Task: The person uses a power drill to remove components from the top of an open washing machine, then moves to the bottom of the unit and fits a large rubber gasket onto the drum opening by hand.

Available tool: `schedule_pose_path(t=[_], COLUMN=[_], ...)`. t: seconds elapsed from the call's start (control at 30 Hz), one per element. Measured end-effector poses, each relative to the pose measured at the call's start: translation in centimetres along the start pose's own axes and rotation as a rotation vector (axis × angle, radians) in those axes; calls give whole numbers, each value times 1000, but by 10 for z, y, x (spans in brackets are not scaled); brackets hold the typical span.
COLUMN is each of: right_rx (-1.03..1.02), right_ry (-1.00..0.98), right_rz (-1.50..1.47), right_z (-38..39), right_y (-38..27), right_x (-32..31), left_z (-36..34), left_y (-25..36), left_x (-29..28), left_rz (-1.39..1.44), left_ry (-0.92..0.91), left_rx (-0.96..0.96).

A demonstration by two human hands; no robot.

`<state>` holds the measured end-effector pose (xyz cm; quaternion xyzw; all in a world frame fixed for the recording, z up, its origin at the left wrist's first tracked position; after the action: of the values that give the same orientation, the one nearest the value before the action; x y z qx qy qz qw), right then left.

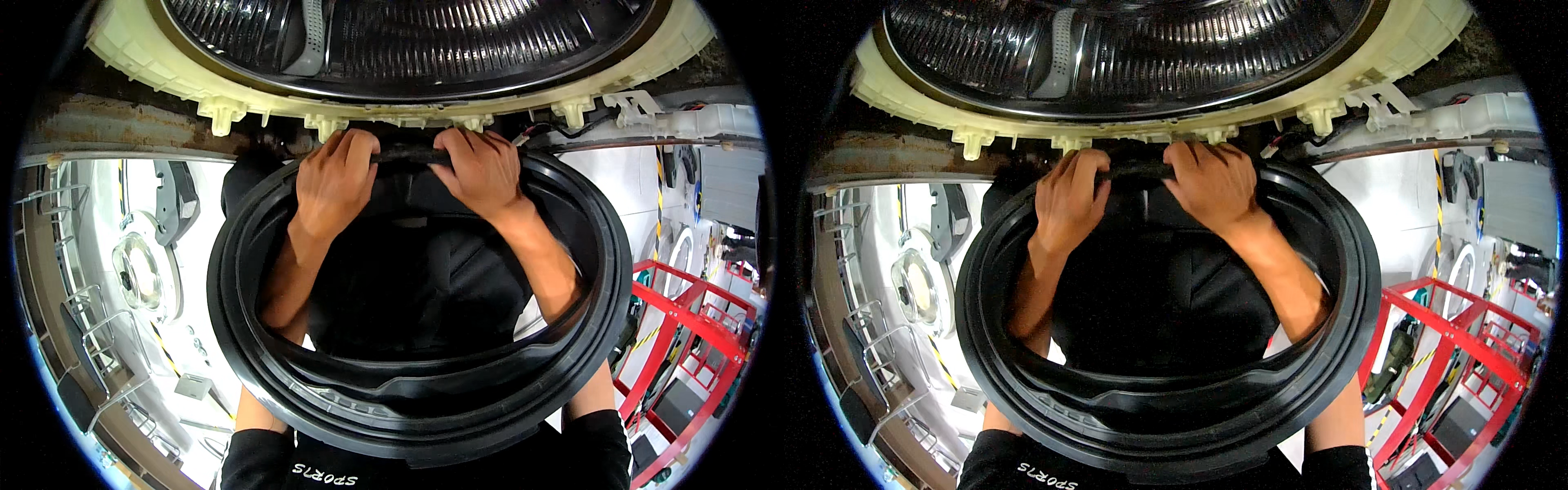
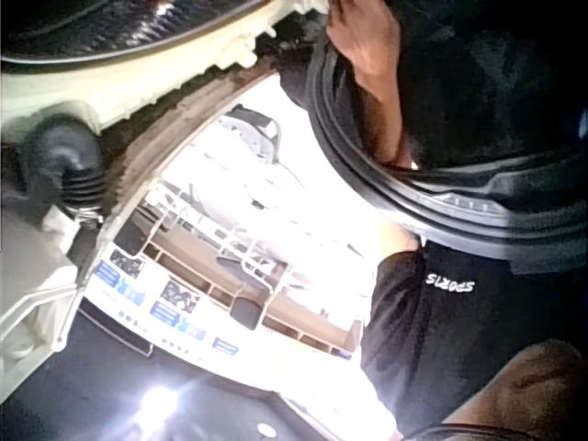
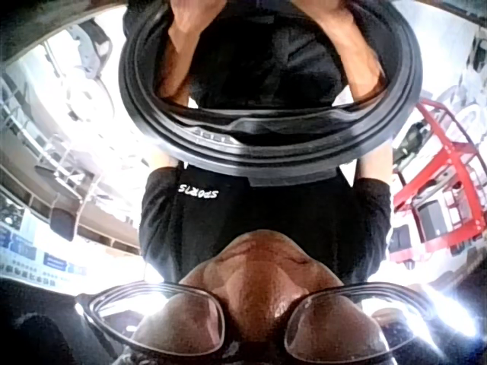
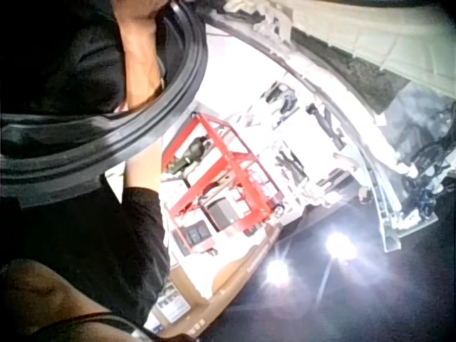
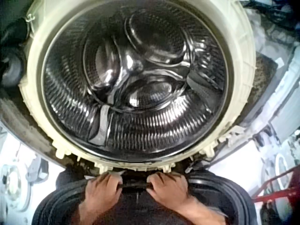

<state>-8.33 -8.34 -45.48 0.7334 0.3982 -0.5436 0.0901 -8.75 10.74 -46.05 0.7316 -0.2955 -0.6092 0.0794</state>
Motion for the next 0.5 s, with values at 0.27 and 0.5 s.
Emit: schedule_pose_path(t=[0.27, 0.5], right_rx=[-149, -92], right_ry=[315, 125], right_rz=[125, 79], right_z=[1, -1], right_y=[-8, -7], right_x=[-3, 6], left_z=[-1, 3], left_y=[7, 0], left_x=[-13, -3], left_rz=[91, 20], left_ry=[139, 93], left_rx=[187, 57])
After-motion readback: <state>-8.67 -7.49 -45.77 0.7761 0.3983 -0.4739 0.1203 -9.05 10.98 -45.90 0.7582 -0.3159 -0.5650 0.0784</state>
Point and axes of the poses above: each hand's wrist, its own z-axis away from the middle knuckle, its own x-axis out of the palm, y = z × x, the point moved 3 cm from there along -z, towards the middle knuckle, and after that the axes turned 12 degrees about -x, right-handed, at the moved point
